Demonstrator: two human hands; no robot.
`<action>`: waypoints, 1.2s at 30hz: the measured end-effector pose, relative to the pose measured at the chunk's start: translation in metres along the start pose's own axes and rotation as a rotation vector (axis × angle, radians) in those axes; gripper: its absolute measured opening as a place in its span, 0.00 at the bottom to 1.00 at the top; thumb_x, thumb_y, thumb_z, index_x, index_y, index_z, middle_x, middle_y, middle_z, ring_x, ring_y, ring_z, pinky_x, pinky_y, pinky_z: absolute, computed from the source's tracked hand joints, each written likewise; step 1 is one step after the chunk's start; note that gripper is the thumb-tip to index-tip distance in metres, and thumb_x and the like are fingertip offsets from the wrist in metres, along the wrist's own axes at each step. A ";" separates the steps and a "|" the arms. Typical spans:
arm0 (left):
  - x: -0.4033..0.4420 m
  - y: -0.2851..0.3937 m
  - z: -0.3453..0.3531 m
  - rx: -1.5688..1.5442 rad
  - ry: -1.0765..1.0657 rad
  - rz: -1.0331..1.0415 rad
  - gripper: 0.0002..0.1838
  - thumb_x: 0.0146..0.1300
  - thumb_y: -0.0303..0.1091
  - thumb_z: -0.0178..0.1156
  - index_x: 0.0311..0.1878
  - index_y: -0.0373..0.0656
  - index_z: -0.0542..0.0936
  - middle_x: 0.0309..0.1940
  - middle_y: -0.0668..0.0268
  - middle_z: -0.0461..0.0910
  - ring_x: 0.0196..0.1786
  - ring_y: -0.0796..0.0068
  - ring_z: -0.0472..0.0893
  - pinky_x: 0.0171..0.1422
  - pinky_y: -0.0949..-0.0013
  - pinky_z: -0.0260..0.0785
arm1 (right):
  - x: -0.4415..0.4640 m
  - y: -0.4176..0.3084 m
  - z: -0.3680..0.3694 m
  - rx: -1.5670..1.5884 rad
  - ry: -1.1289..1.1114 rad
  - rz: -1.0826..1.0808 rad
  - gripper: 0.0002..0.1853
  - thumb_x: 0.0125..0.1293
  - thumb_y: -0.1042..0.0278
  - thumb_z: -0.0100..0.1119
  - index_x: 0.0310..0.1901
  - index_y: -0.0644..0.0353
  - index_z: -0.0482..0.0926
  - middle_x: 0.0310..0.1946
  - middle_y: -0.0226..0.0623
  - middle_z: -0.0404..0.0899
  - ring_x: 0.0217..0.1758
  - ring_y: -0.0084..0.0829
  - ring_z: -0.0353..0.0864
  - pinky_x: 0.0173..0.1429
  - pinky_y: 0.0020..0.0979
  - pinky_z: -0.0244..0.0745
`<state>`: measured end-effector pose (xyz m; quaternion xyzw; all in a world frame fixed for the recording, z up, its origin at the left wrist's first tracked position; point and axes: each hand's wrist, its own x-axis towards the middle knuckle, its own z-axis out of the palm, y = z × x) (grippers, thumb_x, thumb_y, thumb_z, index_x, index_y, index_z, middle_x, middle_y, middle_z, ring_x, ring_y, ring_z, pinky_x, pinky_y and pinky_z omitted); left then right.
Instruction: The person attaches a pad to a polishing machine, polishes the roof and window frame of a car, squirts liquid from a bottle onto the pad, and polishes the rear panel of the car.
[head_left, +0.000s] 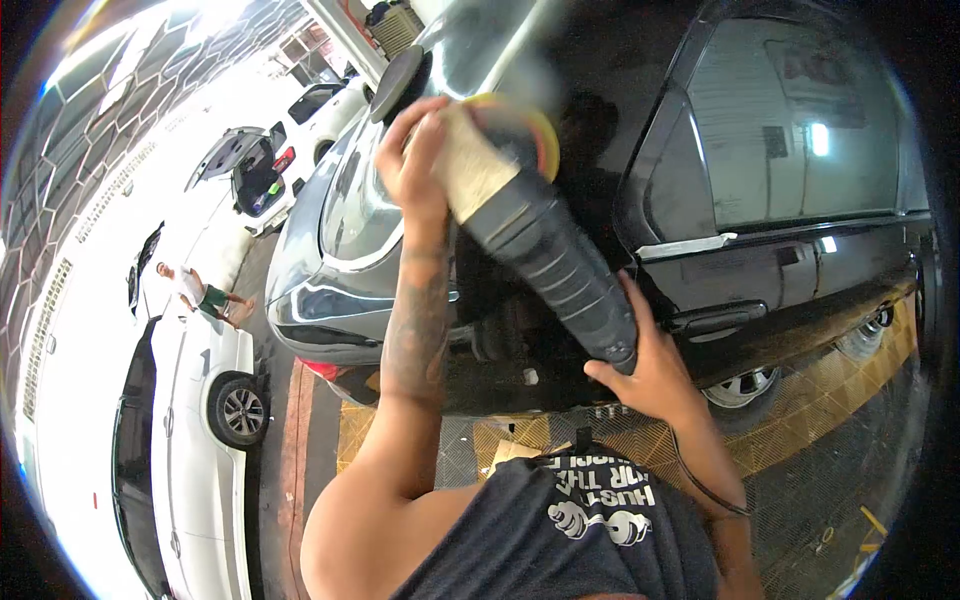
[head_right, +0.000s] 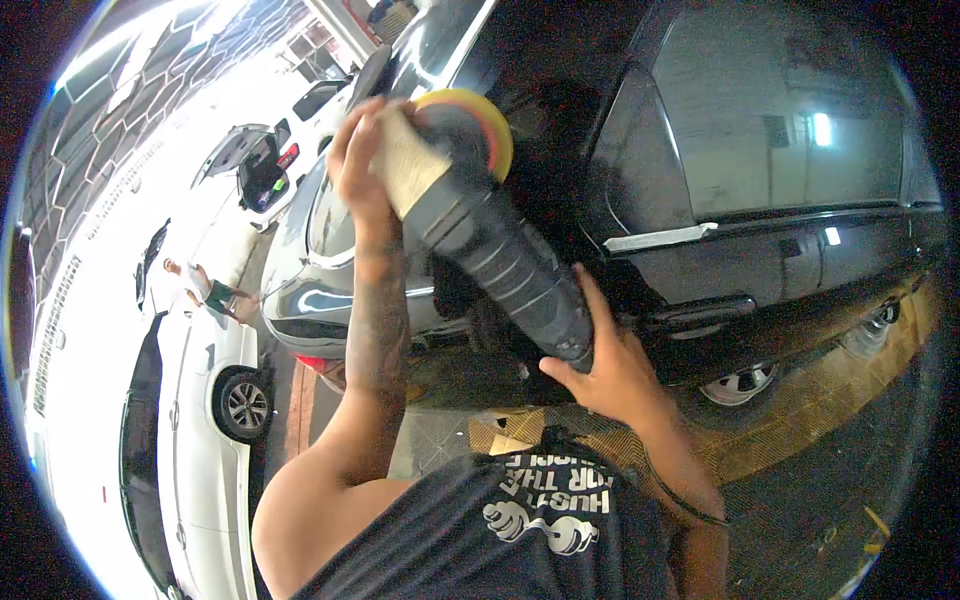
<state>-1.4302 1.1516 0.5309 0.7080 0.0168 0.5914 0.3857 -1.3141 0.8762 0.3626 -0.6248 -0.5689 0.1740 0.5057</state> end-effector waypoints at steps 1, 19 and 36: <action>0.015 0.000 0.013 0.007 -0.035 0.022 0.22 0.66 0.39 0.58 0.53 0.26 0.78 0.42 0.44 0.85 0.42 0.57 0.87 0.49 0.64 0.80 | 0.002 -0.004 -0.009 0.043 0.038 -0.018 0.58 0.57 0.55 0.74 0.81 0.53 0.42 0.68 0.64 0.67 0.67 0.61 0.73 0.69 0.51 0.70; -0.110 -0.004 -0.090 -0.116 0.195 -0.029 0.19 0.66 0.38 0.55 0.53 0.35 0.81 0.44 0.41 0.83 0.46 0.50 0.84 0.58 0.52 0.75 | -0.011 0.017 0.072 -0.043 -0.120 -0.061 0.56 0.53 0.71 0.68 0.81 0.43 0.44 0.47 0.66 0.82 0.44 0.65 0.84 0.54 0.54 0.81; -0.038 0.001 0.045 0.058 -0.008 0.030 0.17 0.67 0.34 0.59 0.51 0.28 0.81 0.40 0.47 0.85 0.41 0.60 0.86 0.49 0.65 0.79 | -0.032 0.036 -0.001 -0.136 0.178 0.109 0.55 0.49 0.68 0.67 0.80 0.39 0.48 0.61 0.58 0.77 0.52 0.67 0.80 0.62 0.54 0.77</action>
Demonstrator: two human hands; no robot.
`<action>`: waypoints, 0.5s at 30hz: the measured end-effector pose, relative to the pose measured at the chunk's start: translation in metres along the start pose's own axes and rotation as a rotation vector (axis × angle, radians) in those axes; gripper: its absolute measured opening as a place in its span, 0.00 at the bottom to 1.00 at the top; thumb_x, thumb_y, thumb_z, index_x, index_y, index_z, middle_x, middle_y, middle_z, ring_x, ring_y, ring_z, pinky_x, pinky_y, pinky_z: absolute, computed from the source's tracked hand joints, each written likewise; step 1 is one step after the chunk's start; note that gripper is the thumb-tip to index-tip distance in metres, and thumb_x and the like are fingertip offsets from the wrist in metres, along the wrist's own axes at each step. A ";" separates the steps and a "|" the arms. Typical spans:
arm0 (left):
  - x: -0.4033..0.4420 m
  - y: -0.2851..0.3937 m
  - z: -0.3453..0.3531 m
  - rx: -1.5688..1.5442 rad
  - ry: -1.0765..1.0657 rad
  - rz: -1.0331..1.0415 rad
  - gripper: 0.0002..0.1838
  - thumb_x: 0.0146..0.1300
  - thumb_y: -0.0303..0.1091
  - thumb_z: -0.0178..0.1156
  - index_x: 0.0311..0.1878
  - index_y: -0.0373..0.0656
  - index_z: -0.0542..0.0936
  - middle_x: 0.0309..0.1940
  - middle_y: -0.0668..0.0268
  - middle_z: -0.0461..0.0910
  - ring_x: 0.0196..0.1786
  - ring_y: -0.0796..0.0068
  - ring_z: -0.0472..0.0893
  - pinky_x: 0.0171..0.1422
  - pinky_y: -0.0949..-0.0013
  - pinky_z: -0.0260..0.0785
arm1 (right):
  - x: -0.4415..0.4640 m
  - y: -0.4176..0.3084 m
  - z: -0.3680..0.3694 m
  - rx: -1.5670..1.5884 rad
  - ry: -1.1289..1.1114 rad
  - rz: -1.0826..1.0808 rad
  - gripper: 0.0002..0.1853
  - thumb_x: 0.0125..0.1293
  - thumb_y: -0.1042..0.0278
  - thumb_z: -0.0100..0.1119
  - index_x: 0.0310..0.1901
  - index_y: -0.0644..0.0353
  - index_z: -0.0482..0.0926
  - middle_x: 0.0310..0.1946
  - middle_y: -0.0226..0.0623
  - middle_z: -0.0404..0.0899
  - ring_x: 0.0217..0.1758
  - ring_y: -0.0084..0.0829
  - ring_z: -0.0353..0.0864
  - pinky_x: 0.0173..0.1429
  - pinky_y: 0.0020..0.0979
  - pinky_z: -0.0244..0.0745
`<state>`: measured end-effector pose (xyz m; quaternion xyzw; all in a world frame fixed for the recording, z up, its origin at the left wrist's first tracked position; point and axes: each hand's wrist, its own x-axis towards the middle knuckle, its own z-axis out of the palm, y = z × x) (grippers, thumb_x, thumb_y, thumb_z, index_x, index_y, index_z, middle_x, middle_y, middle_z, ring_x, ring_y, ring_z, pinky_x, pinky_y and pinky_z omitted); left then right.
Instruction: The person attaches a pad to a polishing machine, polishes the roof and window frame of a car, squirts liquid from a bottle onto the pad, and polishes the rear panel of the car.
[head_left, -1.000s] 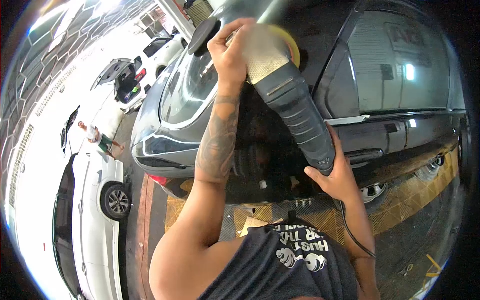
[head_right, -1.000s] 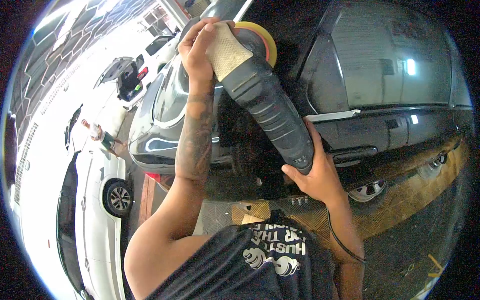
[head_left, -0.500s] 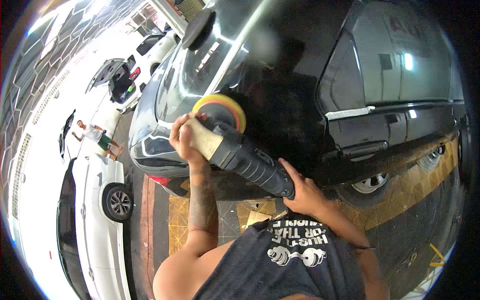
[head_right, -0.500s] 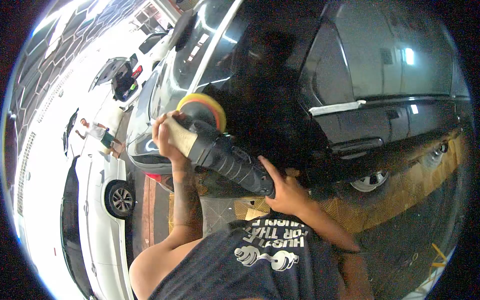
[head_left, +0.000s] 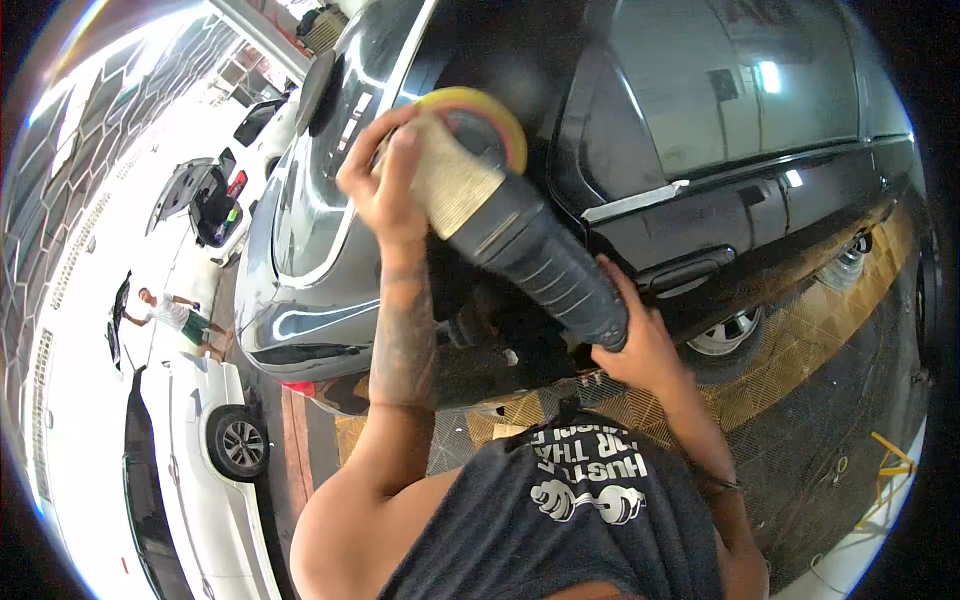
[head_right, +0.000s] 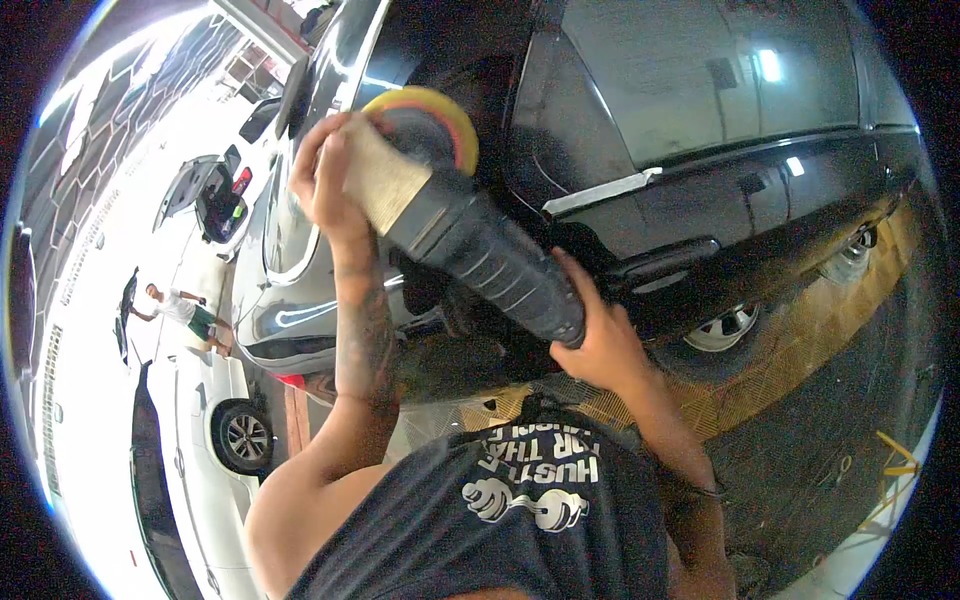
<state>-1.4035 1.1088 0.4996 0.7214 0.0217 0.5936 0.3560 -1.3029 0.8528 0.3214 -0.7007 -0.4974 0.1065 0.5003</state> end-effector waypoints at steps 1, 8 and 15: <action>0.009 -0.002 0.015 -0.003 -0.055 0.030 0.16 0.66 0.33 0.60 0.49 0.28 0.82 0.39 0.49 0.86 0.39 0.64 0.86 0.47 0.68 0.79 | 0.003 0.001 -0.005 0.062 0.057 -0.042 0.55 0.48 0.69 0.67 0.79 0.40 0.50 0.62 0.57 0.76 0.55 0.66 0.80 0.63 0.54 0.77; -0.043 0.012 0.006 0.024 -0.007 -0.006 0.20 0.62 0.37 0.62 0.50 0.28 0.83 0.41 0.49 0.85 0.43 0.61 0.85 0.53 0.64 0.75 | -0.021 0.025 0.009 0.060 -0.063 0.010 0.55 0.48 0.68 0.67 0.80 0.41 0.50 0.69 0.55 0.70 0.60 0.65 0.78 0.63 0.53 0.77; -0.119 -0.003 -0.084 -0.178 0.121 -0.070 0.15 0.65 0.33 0.61 0.49 0.31 0.81 0.42 0.41 0.84 0.46 0.51 0.84 0.55 0.52 0.78 | -0.037 0.020 0.062 0.116 -0.406 0.102 0.58 0.48 0.64 0.70 0.81 0.41 0.47 0.66 0.62 0.70 0.58 0.65 0.78 0.65 0.52 0.75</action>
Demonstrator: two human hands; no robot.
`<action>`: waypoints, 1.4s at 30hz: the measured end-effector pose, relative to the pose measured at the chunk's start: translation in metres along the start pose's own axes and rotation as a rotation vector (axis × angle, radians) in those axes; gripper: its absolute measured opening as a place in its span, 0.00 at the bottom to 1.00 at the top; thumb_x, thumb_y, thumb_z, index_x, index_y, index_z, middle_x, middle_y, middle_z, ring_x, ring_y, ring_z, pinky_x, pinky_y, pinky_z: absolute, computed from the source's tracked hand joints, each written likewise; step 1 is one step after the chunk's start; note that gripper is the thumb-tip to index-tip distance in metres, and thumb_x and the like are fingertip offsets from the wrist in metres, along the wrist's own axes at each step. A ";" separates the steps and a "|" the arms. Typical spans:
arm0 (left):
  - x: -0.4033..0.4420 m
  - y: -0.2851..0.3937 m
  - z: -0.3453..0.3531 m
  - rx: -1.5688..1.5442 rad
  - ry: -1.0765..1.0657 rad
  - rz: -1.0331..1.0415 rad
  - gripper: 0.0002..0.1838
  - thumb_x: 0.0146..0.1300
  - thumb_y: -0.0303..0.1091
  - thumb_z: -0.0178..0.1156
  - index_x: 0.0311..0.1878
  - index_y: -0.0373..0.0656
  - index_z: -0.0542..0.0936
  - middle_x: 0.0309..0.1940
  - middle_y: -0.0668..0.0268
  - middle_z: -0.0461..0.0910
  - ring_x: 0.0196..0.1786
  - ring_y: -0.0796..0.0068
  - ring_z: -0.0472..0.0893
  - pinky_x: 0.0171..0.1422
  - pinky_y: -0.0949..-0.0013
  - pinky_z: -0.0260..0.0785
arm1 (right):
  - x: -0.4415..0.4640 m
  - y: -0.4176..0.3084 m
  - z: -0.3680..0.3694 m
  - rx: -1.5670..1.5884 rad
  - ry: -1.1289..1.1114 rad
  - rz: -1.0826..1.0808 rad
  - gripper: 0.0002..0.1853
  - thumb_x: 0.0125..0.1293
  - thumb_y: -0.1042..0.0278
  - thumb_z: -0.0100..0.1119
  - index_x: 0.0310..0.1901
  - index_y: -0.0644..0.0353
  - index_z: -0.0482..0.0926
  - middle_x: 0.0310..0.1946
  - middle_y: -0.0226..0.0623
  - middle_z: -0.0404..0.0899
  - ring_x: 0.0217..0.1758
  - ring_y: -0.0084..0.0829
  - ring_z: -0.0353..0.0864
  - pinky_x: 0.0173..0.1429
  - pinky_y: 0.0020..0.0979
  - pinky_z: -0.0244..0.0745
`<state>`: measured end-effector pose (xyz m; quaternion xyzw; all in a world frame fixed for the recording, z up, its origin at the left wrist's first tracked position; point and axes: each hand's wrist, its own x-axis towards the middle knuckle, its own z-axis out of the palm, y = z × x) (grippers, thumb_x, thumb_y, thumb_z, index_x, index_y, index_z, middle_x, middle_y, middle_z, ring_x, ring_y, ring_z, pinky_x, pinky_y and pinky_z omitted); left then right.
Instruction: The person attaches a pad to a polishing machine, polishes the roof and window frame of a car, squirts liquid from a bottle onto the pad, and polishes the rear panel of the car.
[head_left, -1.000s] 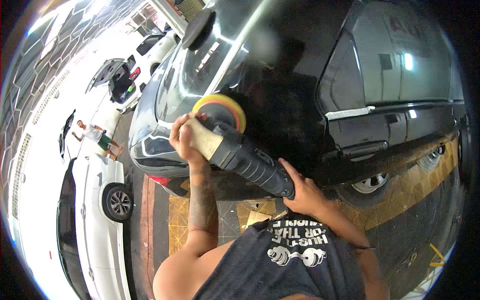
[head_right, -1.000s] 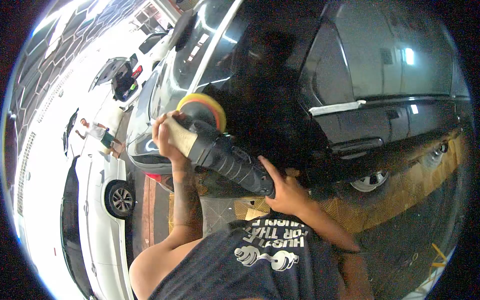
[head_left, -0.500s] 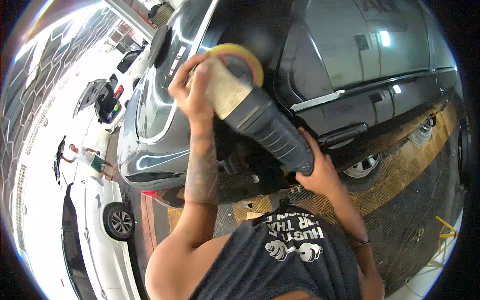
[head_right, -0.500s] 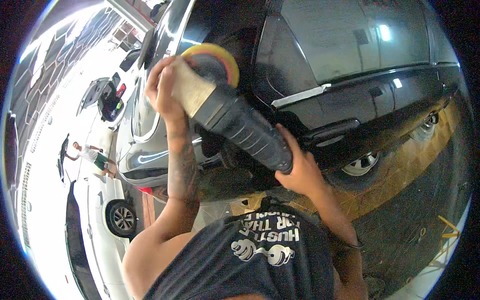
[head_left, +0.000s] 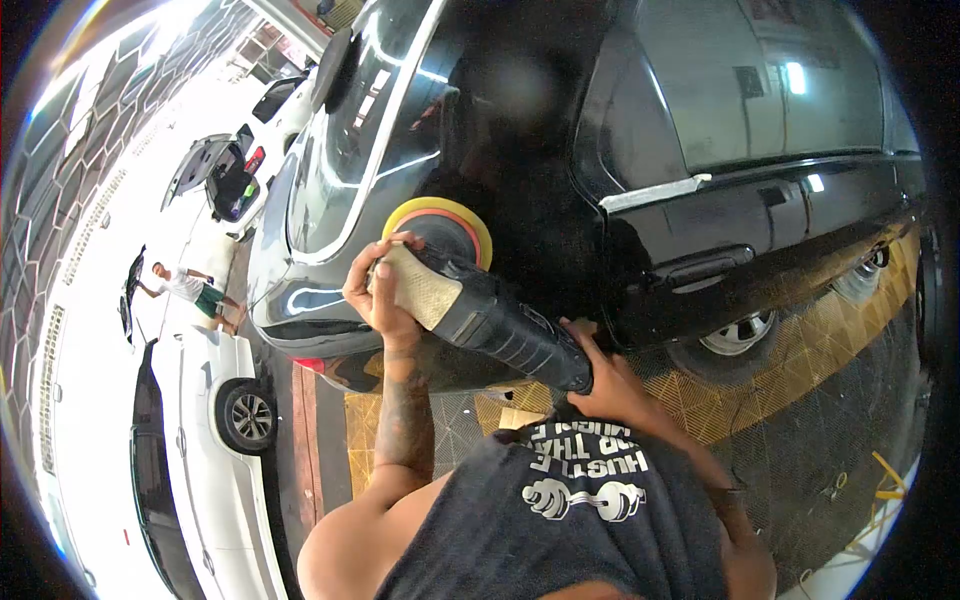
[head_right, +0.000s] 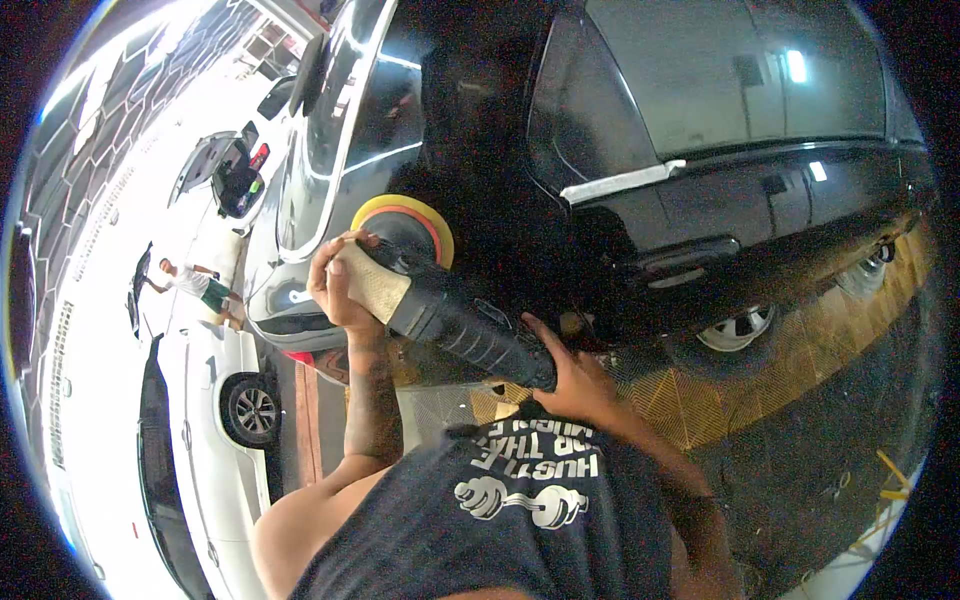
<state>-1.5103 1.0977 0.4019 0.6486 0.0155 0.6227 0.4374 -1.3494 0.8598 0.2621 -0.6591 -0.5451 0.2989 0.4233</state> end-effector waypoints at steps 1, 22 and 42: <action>-0.004 -0.001 0.001 -0.001 0.002 -0.012 0.15 0.65 0.33 0.61 0.49 0.31 0.81 0.42 0.41 0.84 0.46 0.51 0.84 0.55 0.52 0.78 | -0.001 -0.001 -0.002 0.048 -0.123 0.120 0.59 0.48 0.65 0.69 0.81 0.42 0.45 0.73 0.61 0.63 0.65 0.65 0.74 0.71 0.51 0.71; -0.036 0.001 0.030 0.206 -0.205 -0.079 0.11 0.62 0.29 0.64 0.43 0.32 0.84 0.40 0.53 0.88 0.44 0.67 0.86 0.53 0.66 0.77 | -0.057 0.044 0.036 0.002 0.113 0.167 0.59 0.45 0.69 0.70 0.80 0.49 0.48 0.75 0.52 0.62 0.76 0.52 0.65 0.78 0.48 0.61; -0.072 0.015 -0.274 0.662 0.170 0.102 0.23 0.72 0.38 0.52 0.59 0.25 0.74 0.52 0.40 0.81 0.55 0.50 0.83 0.65 0.52 0.75 | 0.040 -0.082 0.161 -0.117 -0.209 0.117 0.42 0.51 0.51 0.74 0.66 0.60 0.70 0.46 0.61 0.82 0.56 0.58 0.81 0.59 0.50 0.77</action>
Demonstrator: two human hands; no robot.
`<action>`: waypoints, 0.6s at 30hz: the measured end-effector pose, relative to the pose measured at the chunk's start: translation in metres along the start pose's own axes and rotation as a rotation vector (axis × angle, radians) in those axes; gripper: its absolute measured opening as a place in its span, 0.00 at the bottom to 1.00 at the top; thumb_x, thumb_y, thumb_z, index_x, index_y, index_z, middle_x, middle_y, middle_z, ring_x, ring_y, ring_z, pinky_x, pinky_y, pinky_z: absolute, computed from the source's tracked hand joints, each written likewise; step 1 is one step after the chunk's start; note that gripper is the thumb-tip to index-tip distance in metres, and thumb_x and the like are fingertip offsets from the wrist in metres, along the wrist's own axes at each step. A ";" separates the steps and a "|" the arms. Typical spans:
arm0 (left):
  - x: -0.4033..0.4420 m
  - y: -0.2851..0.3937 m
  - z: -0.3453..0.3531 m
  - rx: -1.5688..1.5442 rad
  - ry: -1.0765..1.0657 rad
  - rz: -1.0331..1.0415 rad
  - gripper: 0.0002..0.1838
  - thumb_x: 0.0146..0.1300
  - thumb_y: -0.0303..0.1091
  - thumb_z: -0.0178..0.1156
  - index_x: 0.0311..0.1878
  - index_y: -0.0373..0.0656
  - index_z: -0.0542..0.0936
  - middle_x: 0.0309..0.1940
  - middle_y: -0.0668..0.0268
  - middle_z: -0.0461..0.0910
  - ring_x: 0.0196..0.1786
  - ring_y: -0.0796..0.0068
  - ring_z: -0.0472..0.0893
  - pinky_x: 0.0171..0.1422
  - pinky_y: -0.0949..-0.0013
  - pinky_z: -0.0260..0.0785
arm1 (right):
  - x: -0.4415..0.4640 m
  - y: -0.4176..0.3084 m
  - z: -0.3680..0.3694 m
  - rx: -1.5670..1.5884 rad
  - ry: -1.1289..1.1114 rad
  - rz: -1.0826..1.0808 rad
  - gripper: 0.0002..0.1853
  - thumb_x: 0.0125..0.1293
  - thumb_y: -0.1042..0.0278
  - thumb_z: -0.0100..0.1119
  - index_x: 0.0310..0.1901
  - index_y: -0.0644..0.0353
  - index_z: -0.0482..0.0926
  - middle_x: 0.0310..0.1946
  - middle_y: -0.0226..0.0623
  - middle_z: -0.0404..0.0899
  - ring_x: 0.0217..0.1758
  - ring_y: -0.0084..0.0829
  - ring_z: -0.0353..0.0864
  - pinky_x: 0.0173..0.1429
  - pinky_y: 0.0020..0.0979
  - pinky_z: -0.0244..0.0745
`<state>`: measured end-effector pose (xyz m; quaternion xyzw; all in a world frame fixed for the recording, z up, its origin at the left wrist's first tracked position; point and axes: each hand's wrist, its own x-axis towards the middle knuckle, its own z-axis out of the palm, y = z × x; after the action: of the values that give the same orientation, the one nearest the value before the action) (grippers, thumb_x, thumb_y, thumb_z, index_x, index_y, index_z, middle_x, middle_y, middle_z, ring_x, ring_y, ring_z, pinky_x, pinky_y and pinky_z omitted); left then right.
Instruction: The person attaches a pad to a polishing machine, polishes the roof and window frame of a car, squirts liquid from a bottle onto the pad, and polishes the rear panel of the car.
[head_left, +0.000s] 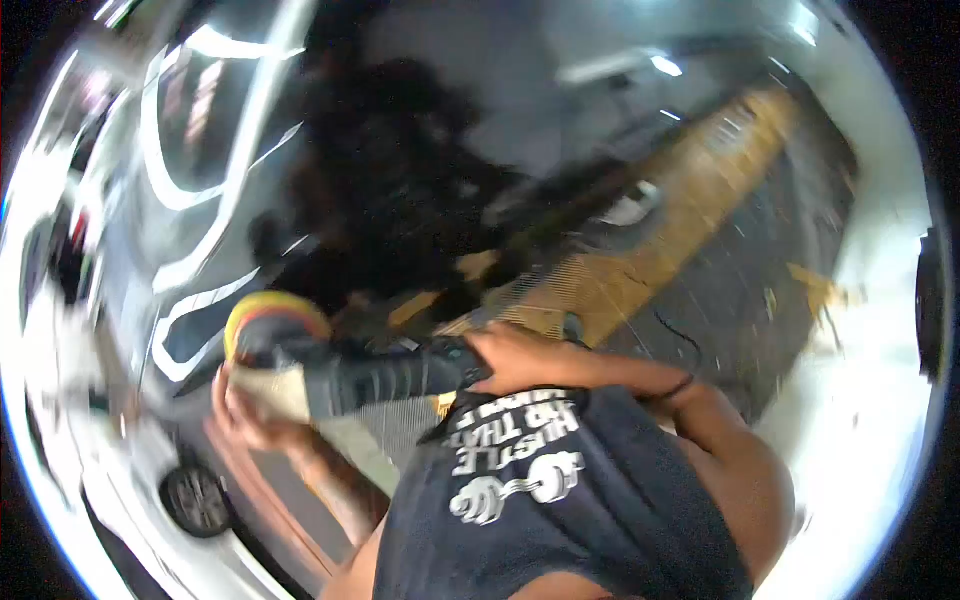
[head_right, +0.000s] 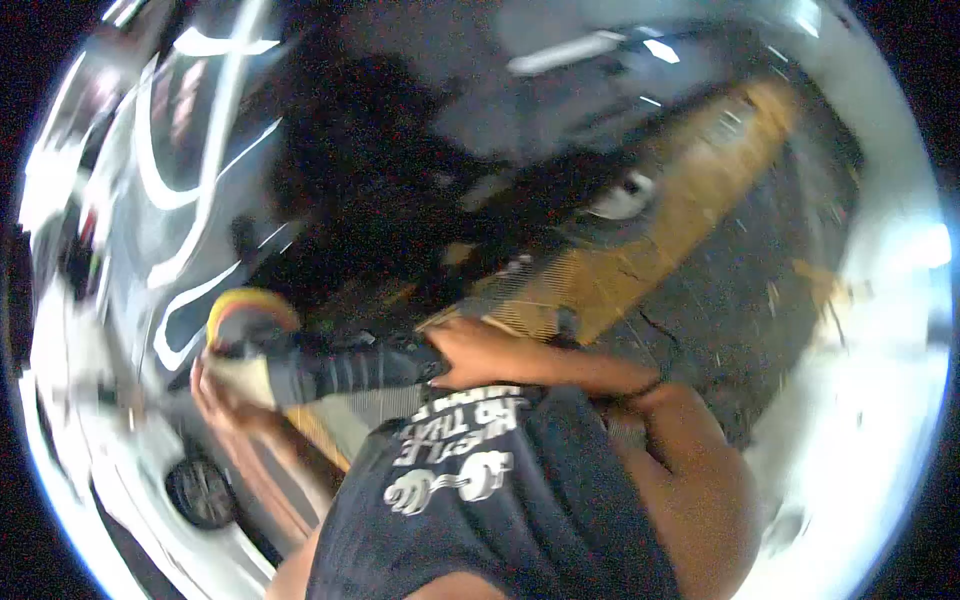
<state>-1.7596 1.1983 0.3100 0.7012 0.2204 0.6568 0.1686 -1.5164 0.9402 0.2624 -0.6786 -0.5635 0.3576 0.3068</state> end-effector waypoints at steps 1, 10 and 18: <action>0.004 0.013 0.010 -0.069 0.001 -0.116 0.23 0.73 0.38 0.52 0.60 0.25 0.75 0.52 0.40 0.81 0.55 0.50 0.83 0.65 0.53 0.75 | -0.006 0.003 0.000 -0.001 0.073 -0.060 0.37 0.50 0.50 0.74 0.59 0.61 0.76 0.43 0.59 0.83 0.53 0.57 0.82 0.56 0.50 0.78; 0.059 0.079 0.075 -0.390 -0.282 -0.315 0.22 0.72 0.37 0.58 0.57 0.24 0.78 0.52 0.42 0.82 0.55 0.53 0.82 0.67 0.57 0.72 | -0.045 -0.012 0.037 0.095 0.325 0.134 0.22 0.46 0.50 0.74 0.37 0.57 0.85 0.33 0.48 0.86 0.38 0.50 0.86 0.45 0.47 0.79; 0.087 0.199 0.146 -0.702 -0.534 -0.081 0.26 0.70 0.43 0.58 0.57 0.25 0.79 0.56 0.46 0.81 0.59 0.53 0.80 0.69 0.55 0.70 | -0.107 -0.015 0.026 0.219 0.506 0.140 0.24 0.48 0.53 0.72 0.41 0.64 0.83 0.35 0.49 0.86 0.39 0.47 0.87 0.45 0.44 0.80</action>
<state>-1.5933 1.0840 0.4766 0.7373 -0.0398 0.4806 0.4732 -1.5579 0.8377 0.2758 -0.7464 -0.3789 0.2560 0.4835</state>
